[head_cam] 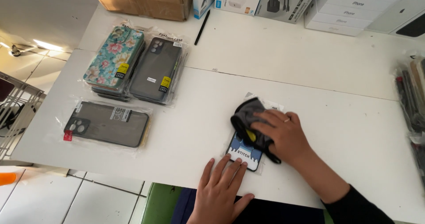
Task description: A person cleans a smartphone with a cloth and fits it into several different protective cases to check their compatibility and appearance.
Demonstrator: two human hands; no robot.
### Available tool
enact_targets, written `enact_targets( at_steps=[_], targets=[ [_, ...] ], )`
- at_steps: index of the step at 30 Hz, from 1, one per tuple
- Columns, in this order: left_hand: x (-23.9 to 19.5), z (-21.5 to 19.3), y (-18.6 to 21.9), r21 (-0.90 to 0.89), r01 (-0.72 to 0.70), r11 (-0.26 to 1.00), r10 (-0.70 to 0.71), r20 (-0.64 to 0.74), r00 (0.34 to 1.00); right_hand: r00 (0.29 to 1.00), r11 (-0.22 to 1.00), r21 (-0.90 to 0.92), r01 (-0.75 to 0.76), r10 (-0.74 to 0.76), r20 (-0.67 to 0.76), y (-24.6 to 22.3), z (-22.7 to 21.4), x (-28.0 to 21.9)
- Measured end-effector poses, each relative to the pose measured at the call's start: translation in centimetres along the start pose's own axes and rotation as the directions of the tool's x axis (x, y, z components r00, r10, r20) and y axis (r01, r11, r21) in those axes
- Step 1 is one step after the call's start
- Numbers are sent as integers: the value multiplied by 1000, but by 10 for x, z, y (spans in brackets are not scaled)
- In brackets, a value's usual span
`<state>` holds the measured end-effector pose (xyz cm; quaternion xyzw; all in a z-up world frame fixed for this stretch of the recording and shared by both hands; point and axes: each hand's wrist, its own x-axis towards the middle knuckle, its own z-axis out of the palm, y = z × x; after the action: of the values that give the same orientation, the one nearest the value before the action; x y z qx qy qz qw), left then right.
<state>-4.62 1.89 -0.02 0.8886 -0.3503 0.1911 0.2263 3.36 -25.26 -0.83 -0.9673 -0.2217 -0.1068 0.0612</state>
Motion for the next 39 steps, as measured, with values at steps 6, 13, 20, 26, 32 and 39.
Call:
enact_targets(
  at_steps=[6,13,20,26,32,39],
  targets=[
    [-1,0,0,-11,7,1000,-6,35,999,979,978,59,-198,195,53,39,12,27],
    [-1,-3,0,-1,-4,1000,4,28,1000,957,952,-119,-283,288,27,56,-1,43],
    [-9,12,-2,-42,-1,999,0,-10,1000,993,757,642,117,-90,-75,-47,-44,6],
    [-8,13,-2,-102,13,995,-18,-49,999,987,852,498,158,-151,-55,-79,-31,-12],
    [0,2,-3,-17,-16,1000,16,19,1000,999,928,370,30,-38,13,-35,-1,3],
    [1,1,-3,7,-22,1000,22,21,1000,974,912,348,-216,178,138,19,7,29]
  ],
)
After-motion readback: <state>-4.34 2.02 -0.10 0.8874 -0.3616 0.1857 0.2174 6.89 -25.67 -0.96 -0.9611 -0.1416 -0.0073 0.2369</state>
